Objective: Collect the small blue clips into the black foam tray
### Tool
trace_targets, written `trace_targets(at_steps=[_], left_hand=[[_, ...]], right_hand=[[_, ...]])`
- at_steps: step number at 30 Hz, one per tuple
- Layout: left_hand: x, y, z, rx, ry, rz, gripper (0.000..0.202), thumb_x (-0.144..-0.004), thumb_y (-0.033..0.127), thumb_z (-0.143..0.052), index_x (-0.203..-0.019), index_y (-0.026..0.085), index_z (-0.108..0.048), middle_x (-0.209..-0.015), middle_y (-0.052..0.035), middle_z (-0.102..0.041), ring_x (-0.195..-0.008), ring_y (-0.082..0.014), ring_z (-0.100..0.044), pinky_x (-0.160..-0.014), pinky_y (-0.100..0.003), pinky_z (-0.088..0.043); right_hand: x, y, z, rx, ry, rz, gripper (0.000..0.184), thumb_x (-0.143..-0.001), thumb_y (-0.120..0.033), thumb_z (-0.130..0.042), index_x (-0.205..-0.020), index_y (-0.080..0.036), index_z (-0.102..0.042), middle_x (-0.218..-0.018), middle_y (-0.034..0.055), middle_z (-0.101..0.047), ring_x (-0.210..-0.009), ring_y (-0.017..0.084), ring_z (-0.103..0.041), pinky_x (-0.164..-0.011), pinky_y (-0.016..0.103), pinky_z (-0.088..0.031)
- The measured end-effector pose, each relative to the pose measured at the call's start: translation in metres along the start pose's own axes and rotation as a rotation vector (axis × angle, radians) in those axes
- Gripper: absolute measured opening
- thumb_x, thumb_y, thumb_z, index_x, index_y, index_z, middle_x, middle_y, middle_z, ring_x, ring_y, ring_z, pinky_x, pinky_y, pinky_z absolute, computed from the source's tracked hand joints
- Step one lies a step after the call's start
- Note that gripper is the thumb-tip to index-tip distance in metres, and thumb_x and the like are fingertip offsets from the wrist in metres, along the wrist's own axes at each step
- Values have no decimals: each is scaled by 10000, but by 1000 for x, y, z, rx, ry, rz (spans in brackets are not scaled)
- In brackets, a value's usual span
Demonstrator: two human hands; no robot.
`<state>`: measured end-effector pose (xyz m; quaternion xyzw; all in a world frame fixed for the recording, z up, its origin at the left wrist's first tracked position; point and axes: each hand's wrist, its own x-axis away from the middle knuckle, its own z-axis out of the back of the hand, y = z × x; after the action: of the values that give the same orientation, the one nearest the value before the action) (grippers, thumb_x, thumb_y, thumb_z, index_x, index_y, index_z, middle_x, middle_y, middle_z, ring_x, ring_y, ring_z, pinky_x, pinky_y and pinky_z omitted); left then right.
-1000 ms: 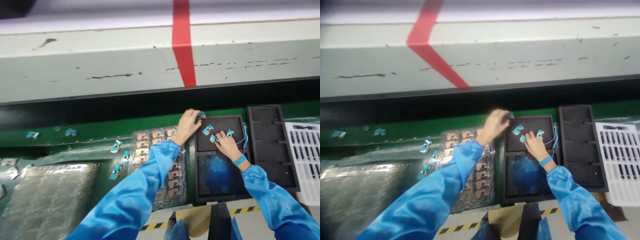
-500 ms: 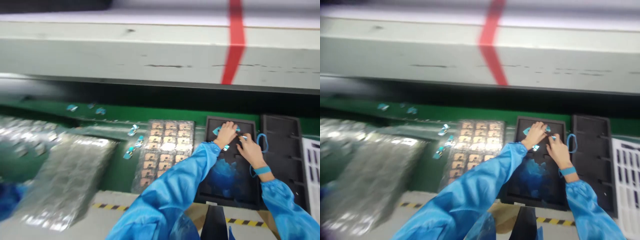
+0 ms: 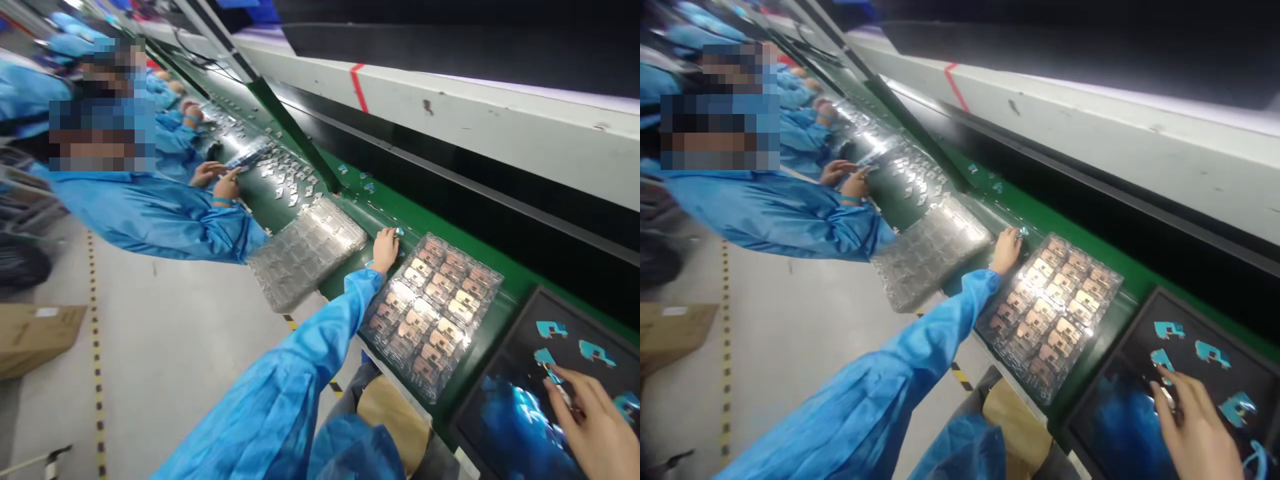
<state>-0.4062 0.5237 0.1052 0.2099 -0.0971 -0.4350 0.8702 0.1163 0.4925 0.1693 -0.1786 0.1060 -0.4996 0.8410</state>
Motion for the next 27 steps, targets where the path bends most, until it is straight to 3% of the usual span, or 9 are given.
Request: trace_targets(at_steps=[3, 6, 10, 13, 16, 19, 21, 24, 27], left_hand=[[-26, -20, -11, -47, -48, 52, 352, -1027, 199, -686, -1376, 160, -657, -1483, -146, -621, -1369, -333, -593, -1172, -582, -490], [-34, -23, -19, -47, -81, 73, 331, -1033, 281, -714, -1343, 169, -677, -1462, -132, -631, -1379, -336, -586, -1172, -603, -489], [-38, -27, -16, 50, -114, 91, 288, -1015, 281, -733, -1273, 158, -696, -1426, -128, -642, -1367, -333, -585, -1160, -590, -496], [-32, -34, -6, 203, -136, 113, 282, -983, 276, -754, -1230, 152, -698, -1357, -128, -665, -1276, -310, -632, -1099, -543, -544], [-14, -44, 6, 422, -197, 109, 253, -1020, 234, -620, -1241, 132, -689, -1151, -113, -728, -1035, -233, -730, -925, -405, -624], [11, -55, 15, 608, -273, 70, 350, -1015, 135, -436, -1289, 115, -655, -1051, -99, -751, -870, -169, -770, -780, -292, -630], [26, -63, 18, 663, -296, 62, 339, -1002, 133, -423, -1261, 117, -640, -1025, -93, -753, -819, -159, -772, -736, -271, -622], [45, -76, 22, 623, -272, 100, 212, -994, 189, -505, -1152, 142, -638, -975, -76, -733, -815, -180, -746, -767, -306, -616], [62, -90, 23, 480, -218, 142, 118, -944, 196, -638, -1061, 185, -641, -1066, -79, -698, -1007, -240, -715, -958, -390, -584]], right_hand=[[-36, -90, -21, -125, -211, 241, 317, -1109, -546, -473, -1280, -347, -650, -1251, 34, -773, -779, 185, -794, -614, 270, -596], [-82, -167, -51, -115, -298, 376, 288, -1128, -422, -418, -1255, -331, -660, -1219, 38, -776, -702, 177, -763, -581, 282, -558], [-157, -226, -95, 113, -321, 442, 221, -1074, -283, -482, -1184, -268, -673, -1155, 80, -753, -782, 216, -757, -586, 295, -475], [-213, -250, -124, 270, -372, 468, 194, -1051, -229, -514, -1176, -238, -661, -1178, 95, -727, -906, 237, -769, -650, 305, -467], [-256, -268, -150, 337, -401, 515, 258, -1054, -181, -486, -1262, -203, -637, -1270, 123, -696, -960, 255, -780, -691, 327, -478], [-283, -279, -173, 378, -446, 566, 364, -1053, -133, -466, -1381, -206, -605, -1483, 158, -611, -1007, 257, -792, -714, 335, -494], [-294, -281, -186, 404, -490, 600, 395, -1037, -118, -502, -1401, -228, -609, -1543, 155, -575, -1043, 257, -795, -741, 328, -505], [-304, -278, -198, 438, -544, 632, 391, -991, -100, -586, -1357, -224, -645, -1474, 149, -612, -1040, 267, -800, -755, 323, -509], [-311, -273, -204, 454, -561, 646, 410, -960, -82, -626, -1353, -199, -638, -1432, 164, -611, -1039, 279, -796, -761, 333, -505]])
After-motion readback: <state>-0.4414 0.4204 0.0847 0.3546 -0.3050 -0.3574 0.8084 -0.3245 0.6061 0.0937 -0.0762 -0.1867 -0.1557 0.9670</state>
